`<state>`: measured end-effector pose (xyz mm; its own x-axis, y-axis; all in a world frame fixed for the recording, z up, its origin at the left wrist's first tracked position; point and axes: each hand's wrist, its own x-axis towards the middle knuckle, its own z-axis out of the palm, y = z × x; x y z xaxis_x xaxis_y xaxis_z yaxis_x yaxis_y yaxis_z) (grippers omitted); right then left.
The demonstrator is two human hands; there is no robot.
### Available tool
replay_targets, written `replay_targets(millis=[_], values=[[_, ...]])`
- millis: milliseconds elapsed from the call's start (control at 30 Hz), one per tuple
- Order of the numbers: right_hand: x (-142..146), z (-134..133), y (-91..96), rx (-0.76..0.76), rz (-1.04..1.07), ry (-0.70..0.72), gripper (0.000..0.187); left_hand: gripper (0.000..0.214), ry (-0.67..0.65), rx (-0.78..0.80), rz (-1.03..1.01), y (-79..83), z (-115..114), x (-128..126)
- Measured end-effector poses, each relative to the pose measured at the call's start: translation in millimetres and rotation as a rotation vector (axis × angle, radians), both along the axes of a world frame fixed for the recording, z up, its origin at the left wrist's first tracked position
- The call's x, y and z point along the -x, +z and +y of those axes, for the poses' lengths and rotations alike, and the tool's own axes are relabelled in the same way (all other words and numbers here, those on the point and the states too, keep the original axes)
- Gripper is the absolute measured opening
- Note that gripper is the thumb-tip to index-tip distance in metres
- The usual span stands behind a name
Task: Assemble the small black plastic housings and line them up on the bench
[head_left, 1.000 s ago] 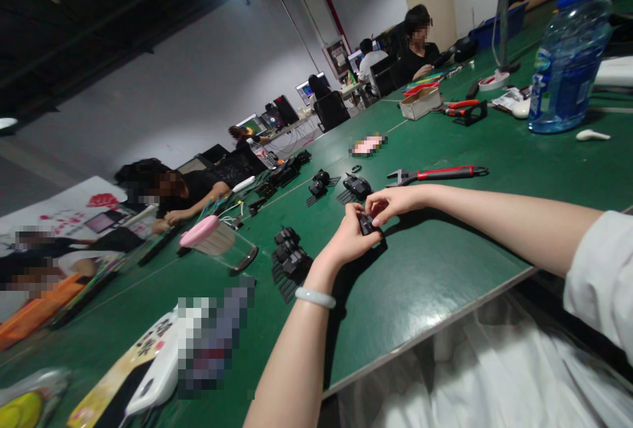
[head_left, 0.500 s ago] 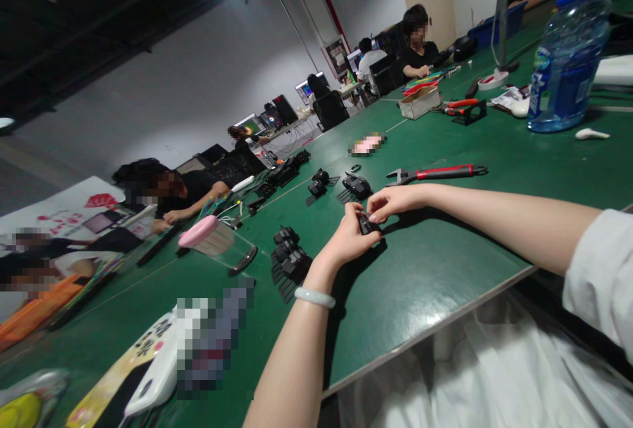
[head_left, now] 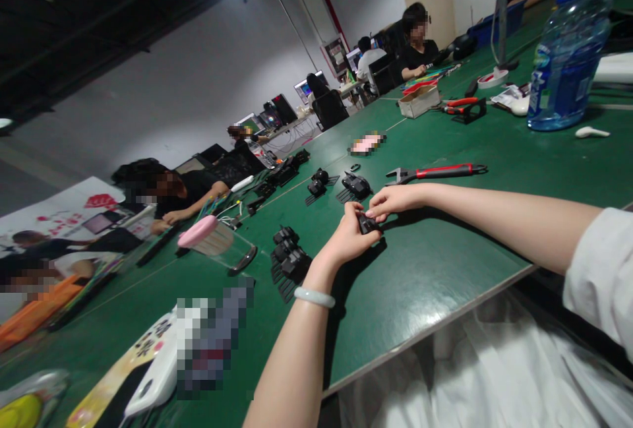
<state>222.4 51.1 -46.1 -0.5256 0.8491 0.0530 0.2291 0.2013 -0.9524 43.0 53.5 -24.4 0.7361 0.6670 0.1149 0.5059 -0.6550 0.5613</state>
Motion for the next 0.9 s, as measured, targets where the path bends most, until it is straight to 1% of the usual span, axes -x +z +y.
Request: replay_targets(millis=[133, 333, 533, 700, 900], values=[[-0.6, 2.3, -1.7, 0.016, 0.003, 0.003, 0.041, 0.044, -0.003, -0.007, 0.002, -0.6, 0.7, 0.7], [-0.5, 1.5, -0.7, -0.004, -0.023, -0.003, 0.041, 0.044, -0.026, -0.027, 0.010, -1.0, 1.4, 1.1], [0.1, 0.9, 0.0, 0.000, -0.034, -0.024, 0.043, 0.045, -0.007, -0.006, 0.005, 0.4, 0.1, 0.1], [-0.3, 2.0, -0.5, 0.004, -0.044, -0.012, 0.045, 0.044, -0.008, -0.011, 0.005, 0.6, 0.0, 0.4], [-0.9, -0.2, 1.0, -0.028, -0.064, -0.021, 0.044, 0.044, -0.025, -0.026, 0.023, 0.4, 0.9, 1.1]])
